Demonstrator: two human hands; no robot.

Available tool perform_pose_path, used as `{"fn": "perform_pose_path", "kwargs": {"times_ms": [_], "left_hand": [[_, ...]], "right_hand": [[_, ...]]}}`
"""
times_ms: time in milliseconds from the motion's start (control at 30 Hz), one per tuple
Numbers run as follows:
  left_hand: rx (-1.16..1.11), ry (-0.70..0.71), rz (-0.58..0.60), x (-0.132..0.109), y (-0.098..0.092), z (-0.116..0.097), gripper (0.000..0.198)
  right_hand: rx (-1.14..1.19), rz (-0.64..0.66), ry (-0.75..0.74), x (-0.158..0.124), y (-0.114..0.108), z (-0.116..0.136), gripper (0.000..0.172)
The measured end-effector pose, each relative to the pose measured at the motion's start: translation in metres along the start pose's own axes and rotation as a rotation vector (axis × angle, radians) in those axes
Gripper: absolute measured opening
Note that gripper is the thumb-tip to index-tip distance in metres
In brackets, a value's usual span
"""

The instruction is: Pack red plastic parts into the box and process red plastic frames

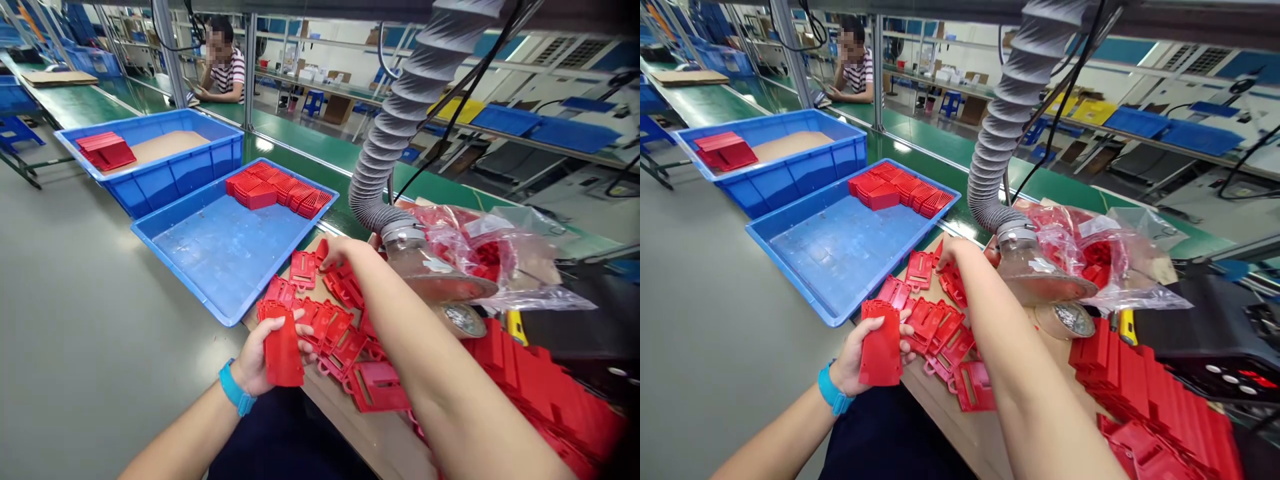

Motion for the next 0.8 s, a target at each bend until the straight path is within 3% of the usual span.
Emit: {"fn": "perform_pose_path", "kwargs": {"times_ms": [200, 433, 533, 600, 700, 800], "left_hand": [[0.004, 0.000, -0.027, -0.007, -0.011, -0.008, 0.044], [0.039, -0.010, 0.032, -0.003, -0.009, -0.007, 0.046], [0.047, -0.016, 0.025, -0.001, -0.009, -0.006, 0.046], [0.052, -0.007, 0.019, -0.001, -0.010, -0.007, 0.046], [0.051, -0.004, 0.013, -0.001, -0.010, -0.009, 0.048], [0.044, -0.004, 0.000, -0.001, -0.011, -0.009, 0.048]], "right_hand": [[-0.002, 0.048, 0.050, 0.024, 0.021, -0.022, 0.114], [-0.111, -0.021, 0.090, 0.019, -0.015, -0.014, 0.119], [-0.134, 0.014, 0.049, 0.007, -0.020, -0.002, 0.119], [-0.141, 0.070, 0.002, -0.002, -0.016, 0.009, 0.110], [-0.174, 0.144, -0.042, -0.013, -0.002, 0.025, 0.079], [-0.231, 0.120, -0.058, -0.016, 0.014, 0.045, 0.059]]}}
Point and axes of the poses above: each hand's wrist, its own x-axis towards the middle knuckle, its own y-axis out of the palm, z = x × y, the point moved 9 cm from there along x, towards the middle knuckle, and after that the axes turned 11 degrees about x, right-handed, at the moved point
